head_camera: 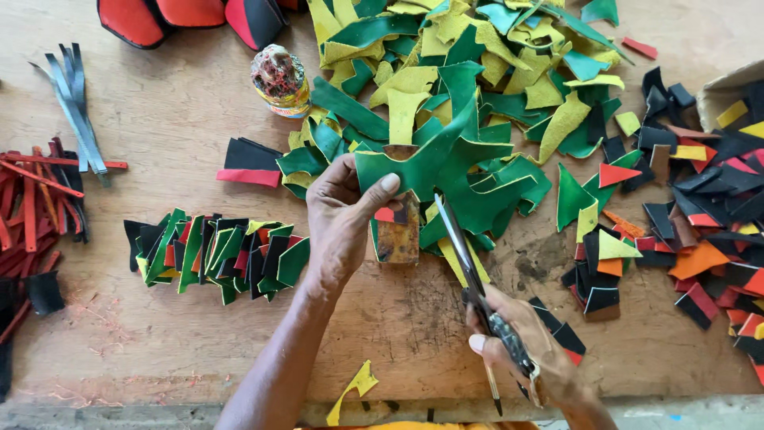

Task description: The person uses shears to cut green, red, black, and yellow foam or rubber pieces into smaller shapes on a wooden workbench. They repeatedly pick up pieces, trim edges, and place the cut pieces into a growing stack on the left side of the table.

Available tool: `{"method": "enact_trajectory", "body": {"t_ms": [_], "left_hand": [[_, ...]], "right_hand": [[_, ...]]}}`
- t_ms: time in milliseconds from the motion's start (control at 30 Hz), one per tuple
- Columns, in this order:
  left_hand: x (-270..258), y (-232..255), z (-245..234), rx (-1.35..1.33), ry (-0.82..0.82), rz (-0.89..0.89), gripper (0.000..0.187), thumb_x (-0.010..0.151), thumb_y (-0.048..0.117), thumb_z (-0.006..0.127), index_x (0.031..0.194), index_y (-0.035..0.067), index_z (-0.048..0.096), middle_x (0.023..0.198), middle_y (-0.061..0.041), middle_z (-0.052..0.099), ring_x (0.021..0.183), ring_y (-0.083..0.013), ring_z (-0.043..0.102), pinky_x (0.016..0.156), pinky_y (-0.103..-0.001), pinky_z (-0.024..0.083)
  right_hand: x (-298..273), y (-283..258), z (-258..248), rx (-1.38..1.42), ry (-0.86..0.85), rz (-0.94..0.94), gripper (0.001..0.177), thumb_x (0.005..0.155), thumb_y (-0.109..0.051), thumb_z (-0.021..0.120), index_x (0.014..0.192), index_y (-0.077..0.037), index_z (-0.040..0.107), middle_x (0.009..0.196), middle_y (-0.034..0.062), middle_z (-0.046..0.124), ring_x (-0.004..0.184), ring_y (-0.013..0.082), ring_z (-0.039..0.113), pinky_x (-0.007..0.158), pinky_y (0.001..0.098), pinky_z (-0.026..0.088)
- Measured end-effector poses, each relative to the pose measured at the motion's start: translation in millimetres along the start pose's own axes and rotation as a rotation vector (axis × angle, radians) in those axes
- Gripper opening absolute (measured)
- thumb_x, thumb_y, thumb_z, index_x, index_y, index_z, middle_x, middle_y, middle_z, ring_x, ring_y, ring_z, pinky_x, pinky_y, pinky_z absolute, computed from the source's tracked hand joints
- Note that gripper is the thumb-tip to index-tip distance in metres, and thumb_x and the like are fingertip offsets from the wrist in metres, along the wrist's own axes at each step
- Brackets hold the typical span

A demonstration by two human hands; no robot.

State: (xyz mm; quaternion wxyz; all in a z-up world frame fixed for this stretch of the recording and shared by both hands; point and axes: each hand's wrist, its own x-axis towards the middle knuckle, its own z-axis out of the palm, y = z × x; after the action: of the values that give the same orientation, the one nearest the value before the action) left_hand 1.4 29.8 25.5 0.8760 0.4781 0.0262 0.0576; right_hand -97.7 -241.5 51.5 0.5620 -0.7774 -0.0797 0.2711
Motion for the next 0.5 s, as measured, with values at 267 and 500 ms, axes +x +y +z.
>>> {"method": "enact_trajectory", "body": {"t_ms": [267,500], "left_hand": [[-3.5,9.3,7.9,-0.073,0.032,0.046,0.020,0.093,0.004,0.078,0.109,0.001,0.068,0.098,-0.006,0.075,0.085,-0.0120,0.072,0.077,-0.029,0.063],[-10.3,2.9,11.1,0.050,-0.007,-0.015,0.021,0.092,0.004,0.079,0.110,0.001,0.068,0.096,-0.006,0.075,0.081,-0.0112,0.070,0.072,-0.026,0.061]], "right_hand": [[11.7,-14.0,1.8,-0.232,0.058,0.193,0.064,0.080,-0.019,0.081,0.136,-0.002,0.054,0.120,0.0093,0.063,0.106,0.0192,0.064,0.096,0.0348,0.051],[34.2,-48.5,5.8,-0.070,-0.048,0.085,0.035,0.084,-0.024,0.072,0.108,-0.002,0.058,0.090,0.0087,0.052,0.085,0.0195,0.054,0.075,0.0342,0.049]]}}
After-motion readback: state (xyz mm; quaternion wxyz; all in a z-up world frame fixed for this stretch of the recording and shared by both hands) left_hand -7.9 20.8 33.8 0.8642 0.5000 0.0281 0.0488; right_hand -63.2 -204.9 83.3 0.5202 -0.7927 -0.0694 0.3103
